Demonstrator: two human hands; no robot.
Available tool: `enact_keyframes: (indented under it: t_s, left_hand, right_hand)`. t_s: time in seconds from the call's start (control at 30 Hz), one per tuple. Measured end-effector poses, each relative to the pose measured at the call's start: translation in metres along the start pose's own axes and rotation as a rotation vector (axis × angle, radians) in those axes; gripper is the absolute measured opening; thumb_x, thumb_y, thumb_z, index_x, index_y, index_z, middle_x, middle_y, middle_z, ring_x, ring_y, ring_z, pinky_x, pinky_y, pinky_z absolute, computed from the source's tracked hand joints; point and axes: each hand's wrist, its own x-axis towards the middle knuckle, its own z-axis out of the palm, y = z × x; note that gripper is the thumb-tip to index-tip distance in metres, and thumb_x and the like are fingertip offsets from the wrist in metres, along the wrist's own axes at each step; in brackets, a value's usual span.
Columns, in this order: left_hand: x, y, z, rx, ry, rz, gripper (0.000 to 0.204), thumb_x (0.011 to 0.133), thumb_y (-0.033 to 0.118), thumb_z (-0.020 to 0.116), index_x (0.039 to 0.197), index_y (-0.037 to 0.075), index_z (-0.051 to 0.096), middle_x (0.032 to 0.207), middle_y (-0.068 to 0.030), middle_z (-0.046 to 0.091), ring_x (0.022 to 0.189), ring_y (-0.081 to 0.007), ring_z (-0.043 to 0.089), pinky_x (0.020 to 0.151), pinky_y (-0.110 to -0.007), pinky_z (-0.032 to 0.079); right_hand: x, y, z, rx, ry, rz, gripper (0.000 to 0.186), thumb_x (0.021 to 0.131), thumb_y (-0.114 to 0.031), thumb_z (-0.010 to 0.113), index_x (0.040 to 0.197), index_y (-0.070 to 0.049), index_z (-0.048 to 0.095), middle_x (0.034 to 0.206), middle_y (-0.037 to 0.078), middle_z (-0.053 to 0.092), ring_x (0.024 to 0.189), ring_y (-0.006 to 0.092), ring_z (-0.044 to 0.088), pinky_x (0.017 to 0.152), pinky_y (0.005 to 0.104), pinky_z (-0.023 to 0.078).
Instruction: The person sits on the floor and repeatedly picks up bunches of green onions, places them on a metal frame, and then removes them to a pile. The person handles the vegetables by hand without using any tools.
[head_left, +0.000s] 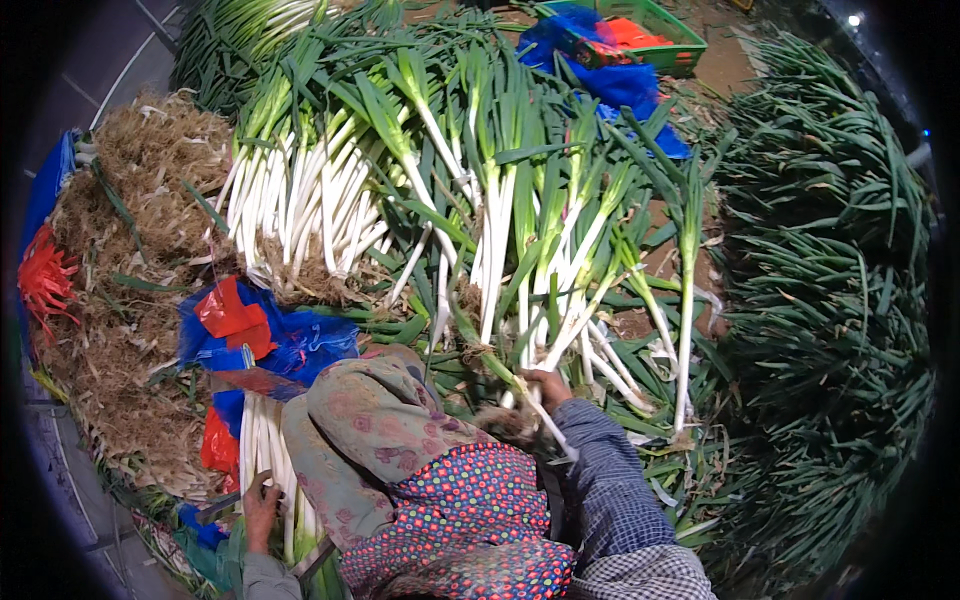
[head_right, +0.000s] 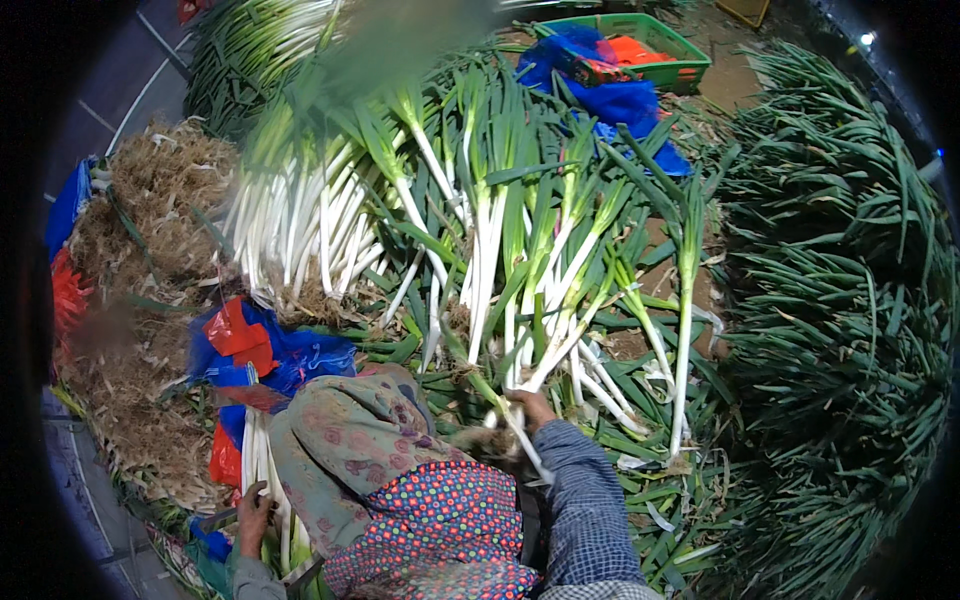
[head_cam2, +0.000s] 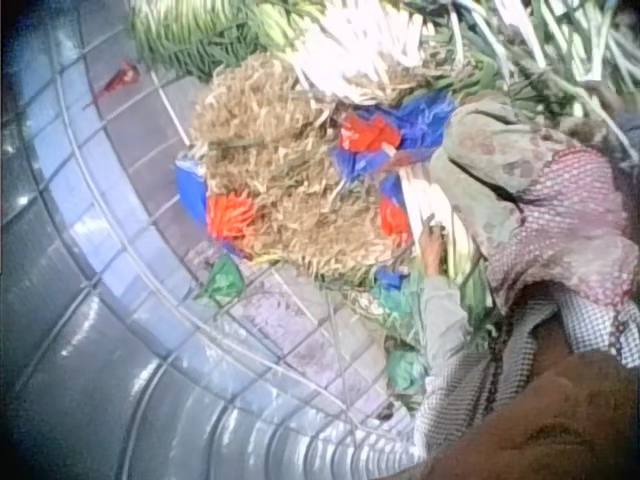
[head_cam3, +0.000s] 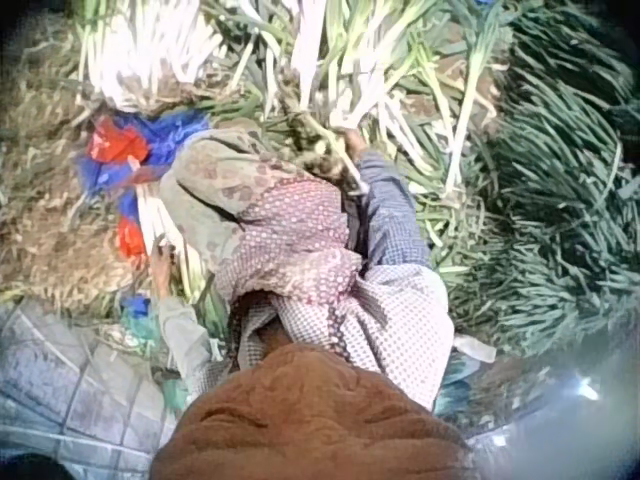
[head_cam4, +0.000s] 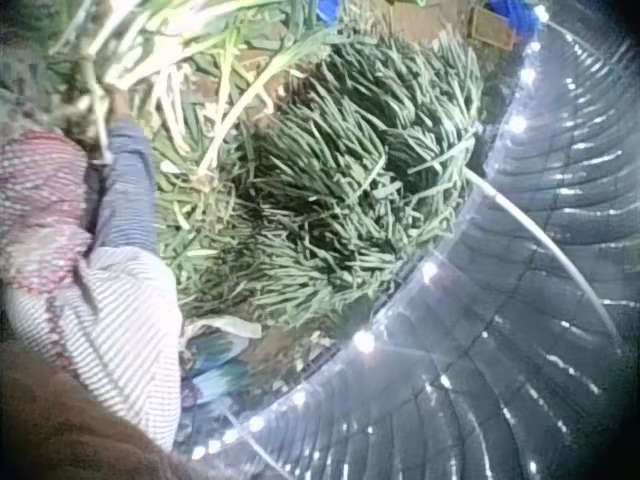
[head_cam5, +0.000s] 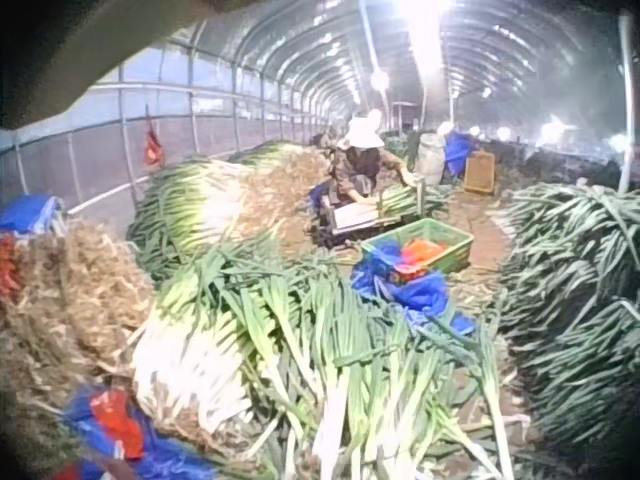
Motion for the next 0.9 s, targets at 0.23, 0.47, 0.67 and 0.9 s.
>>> enact_keyframes:
  t_s: [0.23, 0.47, 0.67, 0.9]
  left_hand:
    - [0.022, 0.084, -0.02, -0.111, 0.26, 0.17, 0.035, 0.092, 0.017, 0.057, 0.124, 0.001, 0.056, 0.087, -0.0056, 0.061, 0.065, -0.0106, 0.055, 0.057, -0.025, 0.045]
    - [-0.008, 0.254, 0.079, -0.413, -0.032, 0.525, 0.033, 0.091, 0.016, 0.06, 0.122, 0.004, 0.059, 0.086, -0.0042, 0.064, 0.065, -0.0092, 0.056, 0.059, -0.024, 0.046]
    - [-0.067, 0.308, 0.222, -0.45, -0.767, 0.654, 0.033, 0.093, 0.015, 0.06, 0.122, 0.0, 0.056, 0.088, -0.0054, 0.065, 0.071, -0.012, 0.063, 0.066, -0.024, 0.051]
    - [-0.126, 0.293, 0.31, -0.512, -1.304, 0.002, 0.054, 0.094, 0.052, 0.052, 0.112, 0.001, 0.057, 0.084, -0.0077, 0.065, 0.065, -0.0158, 0.063, 0.056, -0.027, 0.052]
  right_hand:
    - [-0.086, -0.071, -0.141, -0.773, 0.269, -0.151, 0.046, 0.062, -0.009, 0.071, 0.106, 0.001, 0.059, 0.096, 0.016, 0.066, 0.085, 0.0252, 0.062, 0.079, 0.0356, 0.05]
    - [-0.266, -0.097, -0.105, -0.017, -0.155, -0.182, 0.054, 0.067, 0.004, 0.053, 0.12, 0.009, 0.045, 0.109, 0.022, 0.062, 0.089, 0.0304, 0.067, 0.076, 0.0401, 0.059]
    - [-0.337, -0.085, -0.074, 0.1, -0.013, -0.044, 0.058, 0.072, 0.009, 0.05, 0.127, 0.006, 0.037, 0.106, 0.023, 0.059, 0.087, 0.0328, 0.068, 0.071, 0.0413, 0.061]
    - [-0.446, -0.075, -0.03, 0.085, -0.124, -0.182, 0.068, 0.073, -0.001, 0.054, 0.135, 0.007, 0.03, 0.114, 0.028, 0.056, 0.094, 0.0327, 0.066, 0.074, 0.0392, 0.059]
